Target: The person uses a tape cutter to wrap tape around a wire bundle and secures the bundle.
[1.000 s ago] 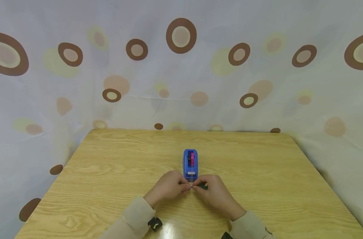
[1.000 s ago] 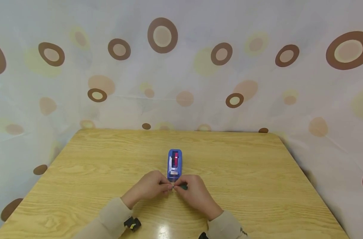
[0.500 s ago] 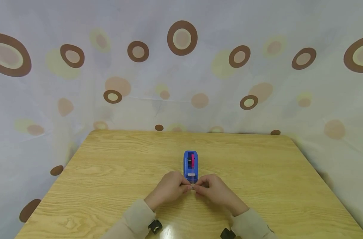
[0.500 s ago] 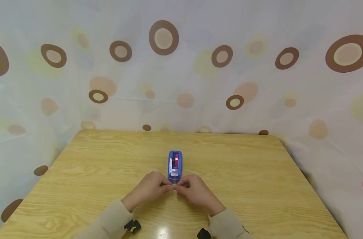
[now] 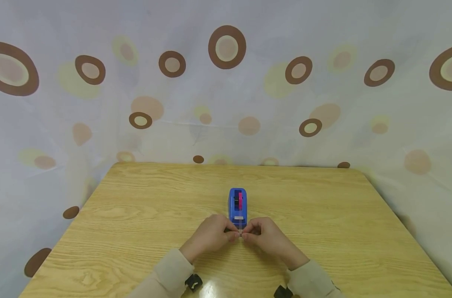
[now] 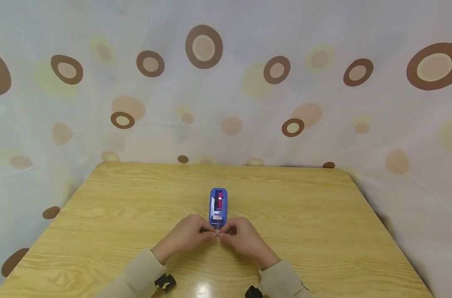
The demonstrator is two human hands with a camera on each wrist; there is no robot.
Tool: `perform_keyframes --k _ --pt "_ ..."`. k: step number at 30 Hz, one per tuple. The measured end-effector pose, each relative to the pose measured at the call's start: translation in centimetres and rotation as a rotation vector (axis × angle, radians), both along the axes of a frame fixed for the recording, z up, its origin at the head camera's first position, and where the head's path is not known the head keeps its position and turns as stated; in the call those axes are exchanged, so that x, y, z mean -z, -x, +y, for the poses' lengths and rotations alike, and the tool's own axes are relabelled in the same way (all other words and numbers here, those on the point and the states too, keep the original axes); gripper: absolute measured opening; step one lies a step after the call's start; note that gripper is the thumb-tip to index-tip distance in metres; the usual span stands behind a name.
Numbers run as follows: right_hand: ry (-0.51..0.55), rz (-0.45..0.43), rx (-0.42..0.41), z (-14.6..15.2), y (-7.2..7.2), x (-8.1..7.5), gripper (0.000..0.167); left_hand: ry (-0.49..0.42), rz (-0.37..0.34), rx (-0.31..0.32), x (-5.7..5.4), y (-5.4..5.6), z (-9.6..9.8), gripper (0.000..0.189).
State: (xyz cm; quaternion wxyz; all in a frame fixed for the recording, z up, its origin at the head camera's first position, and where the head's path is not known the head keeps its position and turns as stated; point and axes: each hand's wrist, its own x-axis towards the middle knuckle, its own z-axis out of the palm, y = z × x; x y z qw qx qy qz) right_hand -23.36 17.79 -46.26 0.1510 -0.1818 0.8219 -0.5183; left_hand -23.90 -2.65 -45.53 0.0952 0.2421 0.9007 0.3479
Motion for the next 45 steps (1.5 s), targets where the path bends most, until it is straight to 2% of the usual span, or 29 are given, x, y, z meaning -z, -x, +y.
perform_keyframes --k 4,13,21,27,39,45 --pt "0.009 0.008 0.014 0.03 -0.04 0.12 0.004 0.002 -0.021 0.016 0.12 0.29 -0.01 0.013" --pt "-0.035 0.125 0.027 -0.03 -0.05 0.31 0.005 0.027 -0.081 0.052 0.05 0.74 -0.08 0.034" --pt "-0.108 0.181 0.041 -0.22 -0.01 0.53 0.004 0.007 -0.123 0.052 0.24 0.97 -0.23 0.034" --pt "-0.139 0.22 0.072 -0.61 -0.18 0.46 0.01 -0.008 -0.119 0.052 0.42 1.04 -0.21 0.034" --pt "-0.161 0.246 0.092 -0.8 -0.35 0.48 0.014 -0.014 -0.097 -0.01 0.33 0.68 -0.02 0.018" --pt "-0.179 0.245 0.11 -0.92 -0.3 0.43 0.015 -0.001 -0.092 -0.024 0.27 0.66 0.09 0.018"
